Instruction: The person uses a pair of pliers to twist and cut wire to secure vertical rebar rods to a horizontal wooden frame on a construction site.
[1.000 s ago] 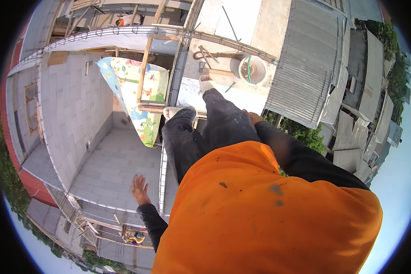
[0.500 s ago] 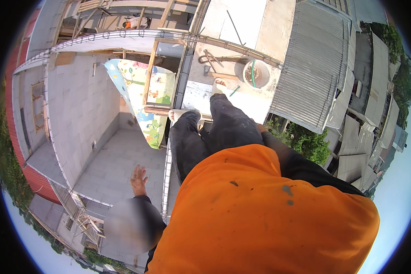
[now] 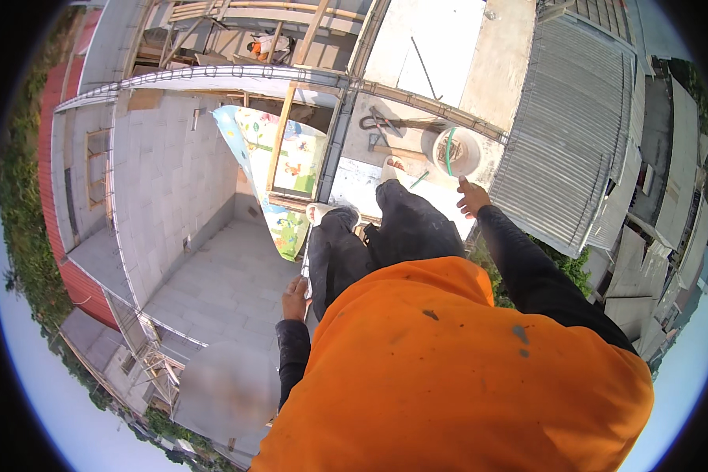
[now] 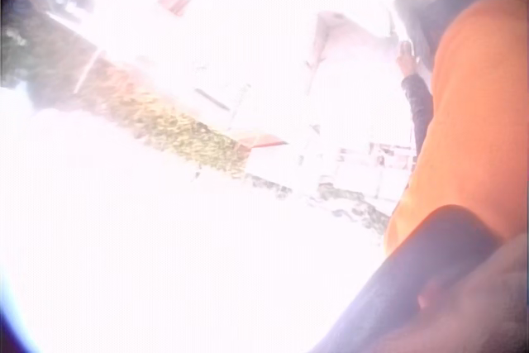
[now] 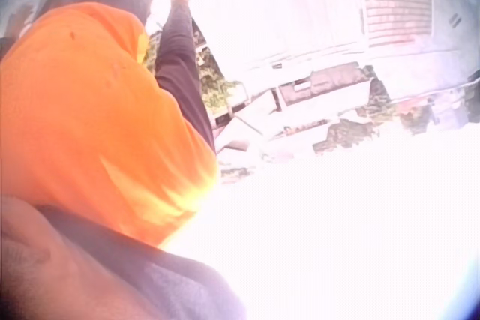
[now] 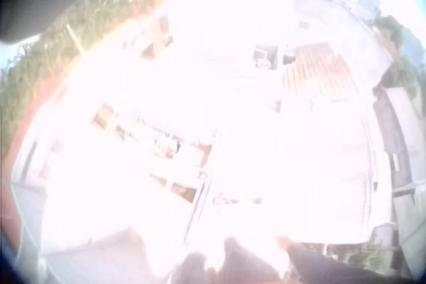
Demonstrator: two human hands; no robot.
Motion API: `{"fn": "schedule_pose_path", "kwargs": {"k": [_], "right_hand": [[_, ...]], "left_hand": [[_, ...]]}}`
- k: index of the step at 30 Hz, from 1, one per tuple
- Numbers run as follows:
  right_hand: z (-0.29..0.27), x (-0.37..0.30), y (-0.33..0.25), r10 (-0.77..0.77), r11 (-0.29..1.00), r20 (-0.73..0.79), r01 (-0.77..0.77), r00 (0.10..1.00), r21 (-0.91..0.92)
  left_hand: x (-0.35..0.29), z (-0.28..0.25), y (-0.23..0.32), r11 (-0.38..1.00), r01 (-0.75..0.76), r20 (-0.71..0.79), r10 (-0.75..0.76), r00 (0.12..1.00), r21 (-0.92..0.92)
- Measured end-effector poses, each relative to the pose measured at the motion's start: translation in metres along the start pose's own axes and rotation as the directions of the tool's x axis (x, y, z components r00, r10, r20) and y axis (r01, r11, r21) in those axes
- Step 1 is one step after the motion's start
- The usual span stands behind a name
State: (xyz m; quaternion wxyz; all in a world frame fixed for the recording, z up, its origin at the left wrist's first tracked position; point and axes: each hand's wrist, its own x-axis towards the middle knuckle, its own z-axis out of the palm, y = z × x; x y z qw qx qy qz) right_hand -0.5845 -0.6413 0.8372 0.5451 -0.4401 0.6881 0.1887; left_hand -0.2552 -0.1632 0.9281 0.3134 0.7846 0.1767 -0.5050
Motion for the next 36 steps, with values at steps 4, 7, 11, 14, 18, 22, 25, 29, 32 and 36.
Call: {"fn": "schedule_pose_path", "kwargs": {"k": [4, 7, 11, 14, 18, 22, 25, 29, 32, 36], "right_hand": [[-0.033, 0.002, 0.006, 0.009, 0.999, 0.018, -0.009, 1.000, 0.047], [-0.049, 0.007, 0.005, 0.016, 1.000, 0.031, -0.017, 0.999, 0.025], [-0.051, 0.015, -0.007, 0.003, 1.000, 0.025, -0.003, 1.000, 0.017], [-0.042, 0.017, -0.021, -0.054, 0.998, 0.053, 0.051, 0.997, 0.046], [-0.036, 0.010, -0.032, -0.061, 0.990, 0.030, 0.056, 0.998, 0.132], [-0.040, -0.004, -0.031, -0.011, 0.973, -0.046, 0.021, 0.999, 0.231], [-0.043, -0.011, -0.032, 0.085, 0.962, -0.088, -0.059, 0.992, 0.267], [-0.048, -0.016, -0.050, 0.145, 0.965, -0.133, -0.111, 0.980, 0.237], [-0.053, -0.019, -0.072, 0.164, 0.946, -0.145, -0.114, 0.976, 0.303], [-0.049, -0.024, -0.094, 0.197, 0.910, -0.173, -0.114, 0.965, 0.399]], "left_hand": [[-0.009, 0.016, 0.032, 0.997, -0.077, 0.014, 0.077, 0.997, -0.015], [-0.011, 0.025, 0.049, 0.987, -0.124, -0.096, 0.114, 0.989, -0.103], [0.002, 0.035, 0.038, 0.986, -0.111, -0.121, 0.095, 0.988, -0.128], [0.028, 0.035, 0.010, 0.978, -0.205, 0.009, 0.206, 0.979, -0.020], [0.071, 0.022, -0.006, 0.298, -0.670, 0.427, 0.583, 0.691, 0.680], [0.106, 0.022, 0.050, 0.470, -0.572, 0.449, 0.355, 0.820, 0.672], [0.125, 0.027, 0.131, 0.925, -0.207, 0.261, 0.124, 0.957, 0.317], [0.156, 0.017, 0.259, 0.975, -0.220, 0.164, 0.220, 0.962, -0.017], [0.174, 0.003, 0.335, 0.959, -0.278, 0.166, 0.283, 0.945, -0.053], [0.196, -0.007, 0.401, 0.945, -0.323, 0.193, 0.309, 0.931, 0.045]]}}
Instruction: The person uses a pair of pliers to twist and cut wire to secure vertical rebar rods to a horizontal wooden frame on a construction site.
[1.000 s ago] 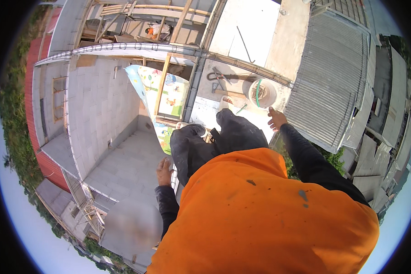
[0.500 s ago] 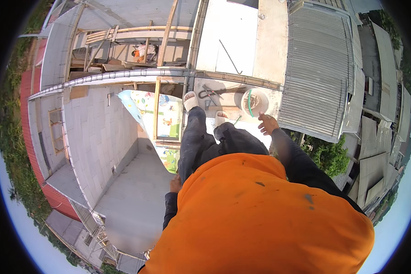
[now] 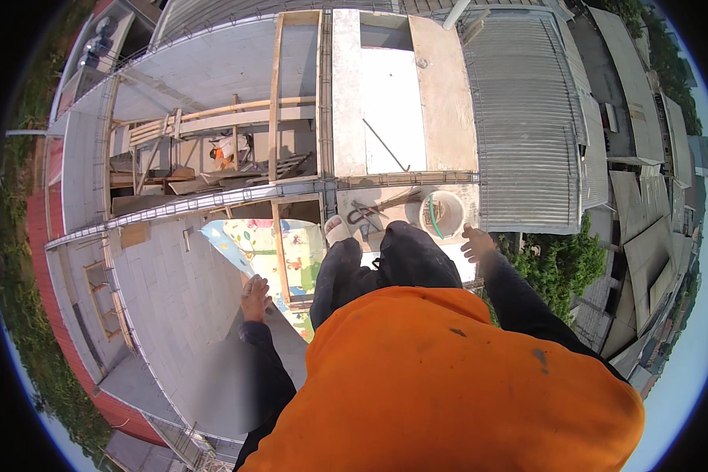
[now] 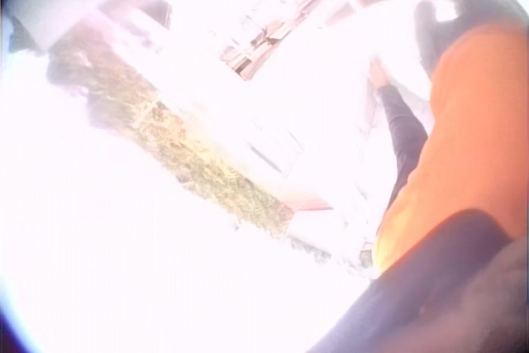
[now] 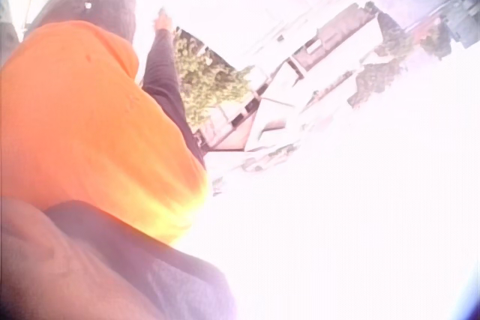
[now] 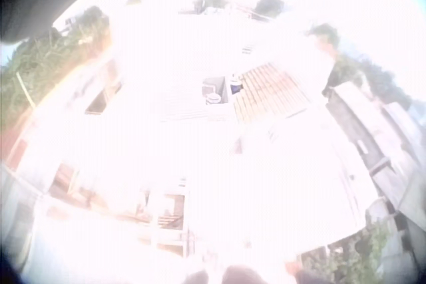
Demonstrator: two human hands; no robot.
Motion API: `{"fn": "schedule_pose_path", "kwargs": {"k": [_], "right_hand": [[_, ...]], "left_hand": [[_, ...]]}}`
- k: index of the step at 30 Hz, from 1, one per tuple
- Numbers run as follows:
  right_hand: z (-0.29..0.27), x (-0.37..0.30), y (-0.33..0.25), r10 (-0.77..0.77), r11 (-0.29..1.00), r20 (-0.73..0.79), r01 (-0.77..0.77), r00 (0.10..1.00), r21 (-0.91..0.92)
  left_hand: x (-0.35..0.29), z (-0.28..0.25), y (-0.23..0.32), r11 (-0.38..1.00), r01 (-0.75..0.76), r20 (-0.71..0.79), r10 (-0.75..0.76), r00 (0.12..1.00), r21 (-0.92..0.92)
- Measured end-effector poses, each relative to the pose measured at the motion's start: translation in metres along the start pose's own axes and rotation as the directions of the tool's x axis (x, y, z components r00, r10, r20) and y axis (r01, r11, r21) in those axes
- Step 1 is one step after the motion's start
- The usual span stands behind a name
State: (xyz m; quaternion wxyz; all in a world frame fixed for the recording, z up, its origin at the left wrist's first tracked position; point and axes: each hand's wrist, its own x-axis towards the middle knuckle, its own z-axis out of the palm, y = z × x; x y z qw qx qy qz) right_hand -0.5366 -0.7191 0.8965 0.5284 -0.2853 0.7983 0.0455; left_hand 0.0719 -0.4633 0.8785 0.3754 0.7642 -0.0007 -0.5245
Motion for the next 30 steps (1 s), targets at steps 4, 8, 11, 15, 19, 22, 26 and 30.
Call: {"fn": "schedule_pose_path", "kwargs": {"k": [4, 8, 11, 15, 19, 22, 26, 30], "right_hand": [[0.017, -0.001, 0.006, -0.020, 0.998, 0.027, 0.018, 0.999, 0.064], [0.024, 0.013, 0.017, -0.218, 0.974, 0.037, 0.220, 0.975, -0.055], [0.018, 0.030, 0.007, -0.304, 0.934, 0.057, 0.310, 0.951, -0.178], [-0.005, 0.063, -0.044, -0.020, 0.990, 0.121, 0.037, 0.992, -0.133], [-0.039, 0.118, -0.145, 0.033, 0.985, 0.144, -0.008, 0.989, -0.175], [-0.066, 0.161, -0.235, -0.084, 0.994, 0.130, 0.092, 0.988, -0.052], [-0.094, 0.193, -0.327, -0.182, 0.982, 0.162, 0.188, 0.970, -0.021], [-0.116, 0.210, -0.372, -0.183, 0.971, 0.234, 0.212, 0.955, -0.106]], "left_hand": [[0.025, -0.006, 0.011, 0.999, 0.040, -0.010, -0.040, 0.999, 0.016], [0.037, 0.011, -0.005, 0.987, 0.162, 0.009, -0.162, 0.987, 0.021], [0.037, 0.033, -0.015, 0.976, 0.217, 0.052, -0.218, 0.975, 0.026], [0.027, 0.067, -0.009, 0.964, 0.263, 0.000, -0.264, 0.965, -0.034], [0.001, 0.118, 0.021, 0.951, 0.271, -0.127, -0.290, 0.948, -0.149], [-0.012, 0.160, 0.059, 0.964, 0.264, -0.063, -0.264, 0.962, -0.007], [-0.021, 0.201, 0.112, 0.981, 0.191, -0.142, -0.184, 0.973, 0.037], [-0.044, 0.228, 0.150, 0.996, 0.069, -0.183, -0.059, 0.981, 0.048]]}}
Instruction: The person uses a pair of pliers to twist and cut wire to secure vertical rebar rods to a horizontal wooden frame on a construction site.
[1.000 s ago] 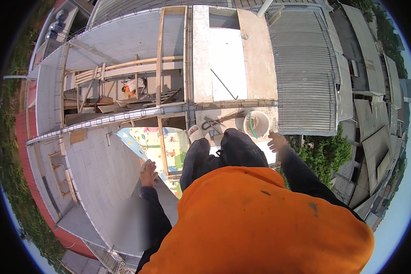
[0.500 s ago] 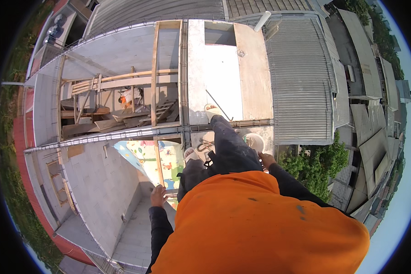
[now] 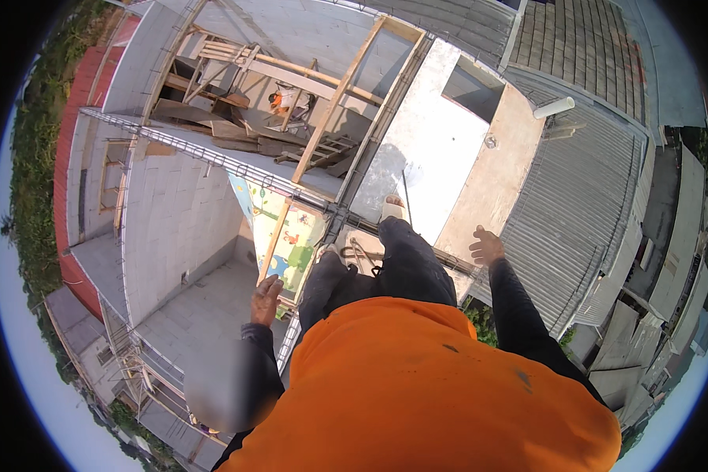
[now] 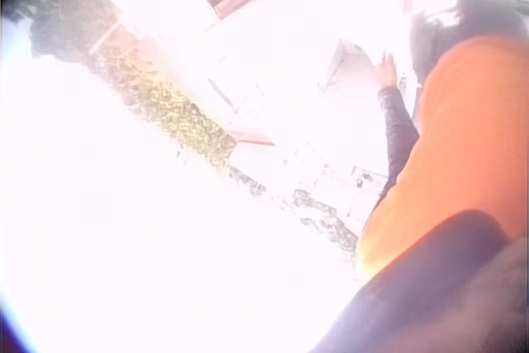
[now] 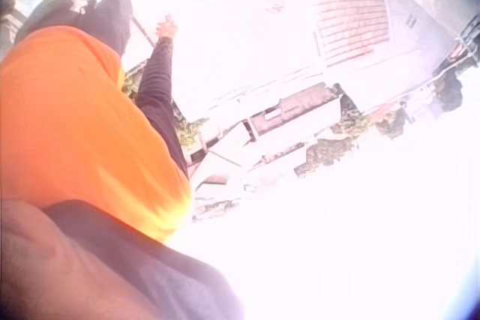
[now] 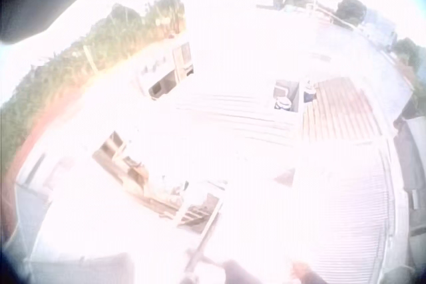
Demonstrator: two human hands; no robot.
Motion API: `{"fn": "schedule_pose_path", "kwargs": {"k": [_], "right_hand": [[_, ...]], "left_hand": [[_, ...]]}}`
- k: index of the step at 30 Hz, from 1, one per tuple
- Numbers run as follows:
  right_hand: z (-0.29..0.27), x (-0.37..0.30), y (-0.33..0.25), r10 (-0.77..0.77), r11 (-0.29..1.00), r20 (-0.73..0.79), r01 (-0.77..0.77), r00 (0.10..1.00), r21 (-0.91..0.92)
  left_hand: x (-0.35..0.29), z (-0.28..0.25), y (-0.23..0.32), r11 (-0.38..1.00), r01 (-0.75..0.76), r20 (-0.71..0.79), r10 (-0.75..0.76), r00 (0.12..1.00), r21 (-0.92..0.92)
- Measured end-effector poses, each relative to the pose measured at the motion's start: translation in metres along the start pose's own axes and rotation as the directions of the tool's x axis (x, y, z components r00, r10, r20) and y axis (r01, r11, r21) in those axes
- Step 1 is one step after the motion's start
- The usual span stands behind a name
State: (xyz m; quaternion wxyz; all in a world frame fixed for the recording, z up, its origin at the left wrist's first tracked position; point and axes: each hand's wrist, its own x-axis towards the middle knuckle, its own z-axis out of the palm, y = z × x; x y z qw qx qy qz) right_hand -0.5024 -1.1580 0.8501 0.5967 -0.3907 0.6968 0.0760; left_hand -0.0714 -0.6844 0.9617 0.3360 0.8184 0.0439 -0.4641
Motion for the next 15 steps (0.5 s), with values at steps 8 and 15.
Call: {"fn": "schedule_pose_path", "kwargs": {"k": [8, 15], "right_hand": [[-0.042, 0.008, 0.016, 0.146, 0.984, 0.036, -0.142, 0.989, -0.111], [-0.048, 0.010, -0.012, 0.172, 0.942, 0.063, -0.146, 0.983, -0.301]], "left_hand": [[-0.073, 0.040, 0.045, 0.970, -0.122, 0.081, 0.107, 0.991, 0.212], [-0.125, 0.057, 0.087, 0.809, -0.270, 0.129, 0.239, 0.963, 0.522]]}}
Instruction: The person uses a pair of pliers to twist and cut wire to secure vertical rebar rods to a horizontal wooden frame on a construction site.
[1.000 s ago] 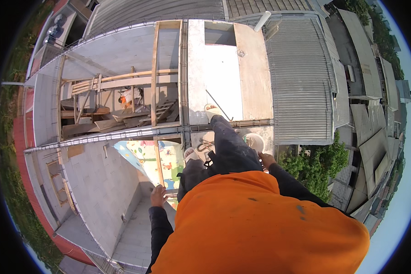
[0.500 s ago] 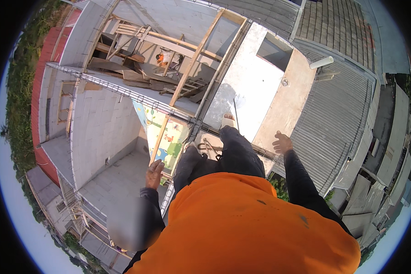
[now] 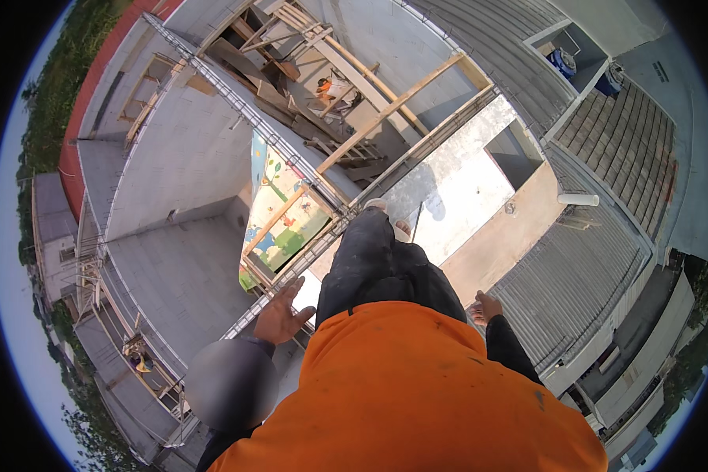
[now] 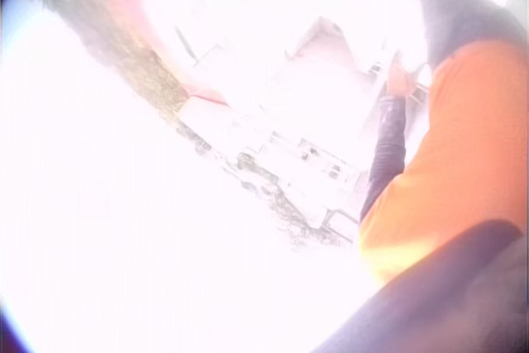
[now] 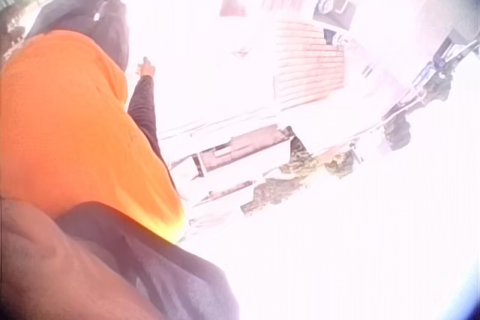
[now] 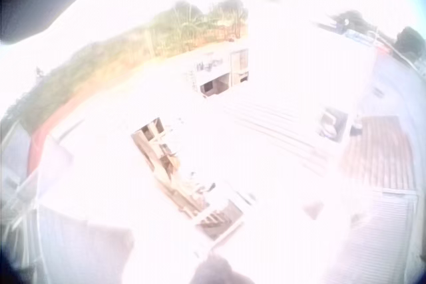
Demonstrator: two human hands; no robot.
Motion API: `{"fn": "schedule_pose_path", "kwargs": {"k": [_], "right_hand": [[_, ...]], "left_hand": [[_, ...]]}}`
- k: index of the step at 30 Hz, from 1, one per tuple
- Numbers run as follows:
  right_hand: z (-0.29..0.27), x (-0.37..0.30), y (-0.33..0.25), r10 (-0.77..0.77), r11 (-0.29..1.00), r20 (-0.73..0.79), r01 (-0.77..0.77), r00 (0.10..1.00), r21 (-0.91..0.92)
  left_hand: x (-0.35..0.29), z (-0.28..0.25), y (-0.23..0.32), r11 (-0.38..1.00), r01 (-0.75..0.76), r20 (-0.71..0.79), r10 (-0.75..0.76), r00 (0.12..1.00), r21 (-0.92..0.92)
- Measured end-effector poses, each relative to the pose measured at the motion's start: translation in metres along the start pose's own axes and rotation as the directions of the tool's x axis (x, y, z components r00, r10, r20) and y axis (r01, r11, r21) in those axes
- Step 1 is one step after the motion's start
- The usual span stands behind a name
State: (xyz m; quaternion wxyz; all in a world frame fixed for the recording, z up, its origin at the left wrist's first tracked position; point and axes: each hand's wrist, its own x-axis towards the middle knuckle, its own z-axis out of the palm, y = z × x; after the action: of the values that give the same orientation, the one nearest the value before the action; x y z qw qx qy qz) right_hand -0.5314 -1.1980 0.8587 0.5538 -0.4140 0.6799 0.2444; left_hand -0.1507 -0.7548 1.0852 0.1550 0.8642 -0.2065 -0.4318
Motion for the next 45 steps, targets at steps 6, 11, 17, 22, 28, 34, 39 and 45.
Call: {"fn": "schedule_pose_path", "kwargs": {"k": [6, 11, 17, 22, 28, 34, 39, 45], "right_hand": [[-0.028, 0.013, -0.051, -0.075, 0.997, -0.055, 0.076, 0.996, 0.022], [-0.030, 0.020, -0.100, -0.130, 0.991, -0.071, 0.132, 0.989, 0.028], [-0.023, 0.016, -0.171, -0.209, 0.975, -0.041, 0.205, 0.977, -0.086], [-0.025, 0.014, -0.225, -0.271, 0.959, -0.050, 0.265, 0.961, -0.102], [-0.019, 0.013, -0.263, -0.271, 0.954, -0.077, 0.257, 0.960, -0.155], [-0.009, 0.011, -0.276, -0.226, 0.962, -0.053, 0.215, 0.973, -0.166], [-0.001, 0.008, -0.282, -0.190, 0.966, -0.078, 0.173, 0.979, -0.193], [0.005, 0.000, -0.291, -0.144, 0.979, -0.056, 0.134, 0.988, -0.152]], "left_hand": [[0.005, -0.020, 0.032, 0.978, -0.150, 0.032, 0.147, 0.989, 0.147], [0.027, -0.044, 0.048, 0.962, -0.203, 0.072, 0.193, 0.979, 0.181], [0.047, -0.075, 0.059, 0.921, -0.299, 0.183, 0.259, 0.948, 0.249], [0.057, -0.085, 0.068, 0.845, -0.430, 0.314, 0.334, 0.889, 0.318], [0.086, -0.093, 0.071, 0.747, -0.550, 0.363, 0.427, 0.828, 0.375], [0.127, -0.106, 0.074, 0.696, -0.600, 0.383, 0.469, 0.796, 0.395], [0.153, -0.114, 0.076, 0.784, -0.597, 0.402, 0.499, 0.768, 0.168], [0.169, -0.124, 0.071, 0.774, -0.614, 0.410, 0.515, 0.753, 0.157]]}}
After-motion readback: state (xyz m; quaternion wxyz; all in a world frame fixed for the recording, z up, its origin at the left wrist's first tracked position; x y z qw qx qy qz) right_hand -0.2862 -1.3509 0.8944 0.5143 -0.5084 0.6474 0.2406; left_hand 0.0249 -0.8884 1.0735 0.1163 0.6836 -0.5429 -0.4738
